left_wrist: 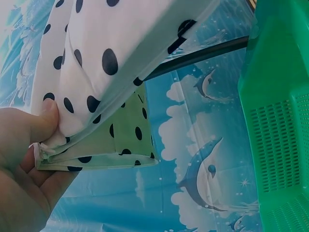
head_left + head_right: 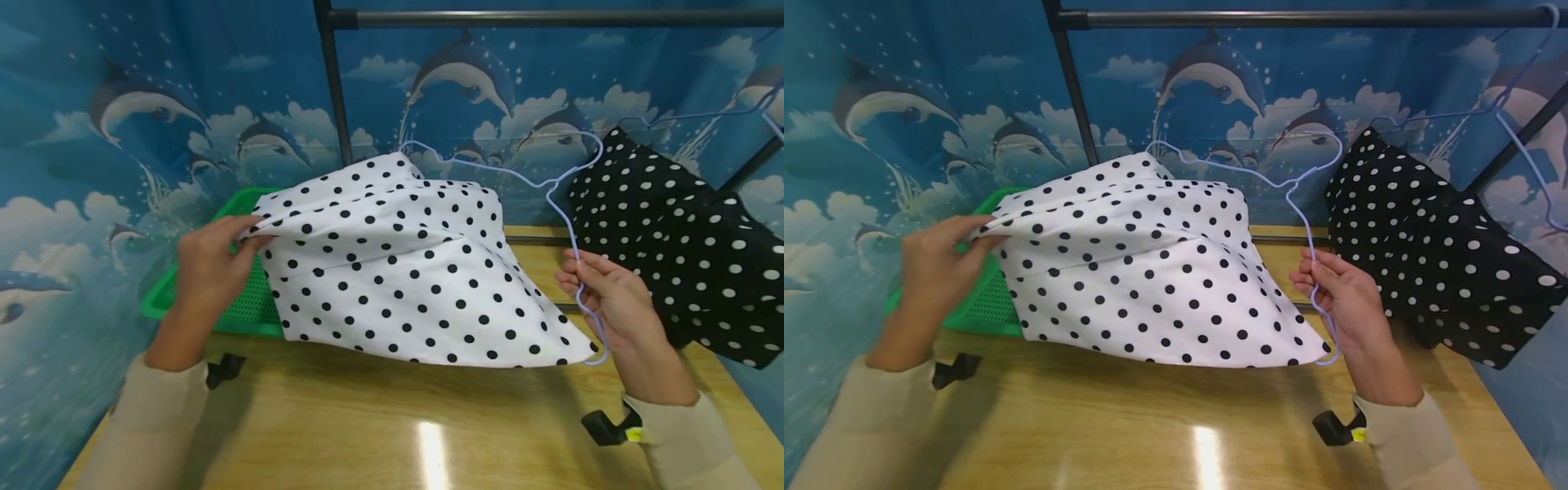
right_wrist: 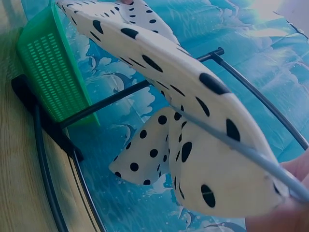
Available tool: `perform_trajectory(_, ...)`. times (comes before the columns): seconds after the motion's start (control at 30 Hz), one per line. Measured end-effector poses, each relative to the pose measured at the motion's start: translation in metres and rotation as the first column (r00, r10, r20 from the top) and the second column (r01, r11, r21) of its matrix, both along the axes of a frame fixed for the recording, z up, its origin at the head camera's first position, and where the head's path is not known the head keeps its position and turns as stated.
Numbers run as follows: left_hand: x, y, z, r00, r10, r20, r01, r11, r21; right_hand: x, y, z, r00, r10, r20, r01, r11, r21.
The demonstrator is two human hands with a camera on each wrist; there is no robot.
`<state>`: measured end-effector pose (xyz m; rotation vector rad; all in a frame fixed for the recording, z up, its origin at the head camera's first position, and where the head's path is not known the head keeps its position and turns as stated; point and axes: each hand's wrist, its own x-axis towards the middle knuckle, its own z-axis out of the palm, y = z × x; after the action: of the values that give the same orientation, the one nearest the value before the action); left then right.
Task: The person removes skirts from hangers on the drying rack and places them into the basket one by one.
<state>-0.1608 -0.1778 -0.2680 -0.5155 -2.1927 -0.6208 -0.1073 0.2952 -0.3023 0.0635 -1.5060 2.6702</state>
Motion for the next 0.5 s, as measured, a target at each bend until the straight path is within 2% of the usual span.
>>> perform_trajectory(0.5,-0.0049,-0.0084,-0.0007,1.000,0.023,-0.016,-0.023,1.000,-0.001,0.0002,-0.0029,-0.0004,1.000,-0.011,-0.019,0.012,1.000,0.004)
